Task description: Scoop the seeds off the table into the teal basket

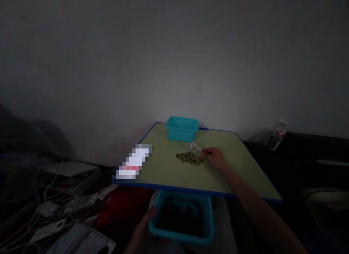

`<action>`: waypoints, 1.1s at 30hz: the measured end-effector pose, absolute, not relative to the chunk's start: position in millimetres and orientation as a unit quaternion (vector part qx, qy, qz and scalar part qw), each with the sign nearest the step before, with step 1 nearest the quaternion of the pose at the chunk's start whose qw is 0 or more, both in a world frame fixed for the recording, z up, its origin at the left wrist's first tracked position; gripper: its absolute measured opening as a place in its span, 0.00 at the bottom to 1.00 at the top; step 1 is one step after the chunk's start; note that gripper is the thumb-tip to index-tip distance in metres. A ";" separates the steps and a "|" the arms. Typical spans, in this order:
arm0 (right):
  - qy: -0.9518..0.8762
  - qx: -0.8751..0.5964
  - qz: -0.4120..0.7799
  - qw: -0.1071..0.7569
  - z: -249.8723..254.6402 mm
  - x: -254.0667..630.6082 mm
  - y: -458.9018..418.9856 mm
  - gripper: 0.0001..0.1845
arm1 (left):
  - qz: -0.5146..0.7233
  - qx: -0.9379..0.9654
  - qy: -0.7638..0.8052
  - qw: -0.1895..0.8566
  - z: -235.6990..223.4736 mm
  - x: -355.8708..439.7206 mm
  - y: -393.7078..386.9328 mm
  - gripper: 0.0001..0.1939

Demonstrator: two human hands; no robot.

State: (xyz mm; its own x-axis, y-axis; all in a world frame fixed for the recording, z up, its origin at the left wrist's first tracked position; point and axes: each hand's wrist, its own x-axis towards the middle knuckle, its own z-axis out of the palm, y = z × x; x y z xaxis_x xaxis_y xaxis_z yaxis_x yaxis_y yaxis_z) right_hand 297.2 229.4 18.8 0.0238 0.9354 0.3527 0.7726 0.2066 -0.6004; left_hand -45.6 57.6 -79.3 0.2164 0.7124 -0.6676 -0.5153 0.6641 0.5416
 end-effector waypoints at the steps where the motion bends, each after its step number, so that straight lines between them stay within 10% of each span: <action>1: -0.694 -0.611 0.114 0.364 17.2 298.0 227.7 0.10 | 0.395 0.105 0.497 0.765 -78.3 -44.8 57.3 0.28; 33: -0.737 -0.505 0.197 0.403 19.0 294.9 207.5 0.07 | 0.387 0.124 0.509 0.759 -71.1 -41.4 56.2 0.35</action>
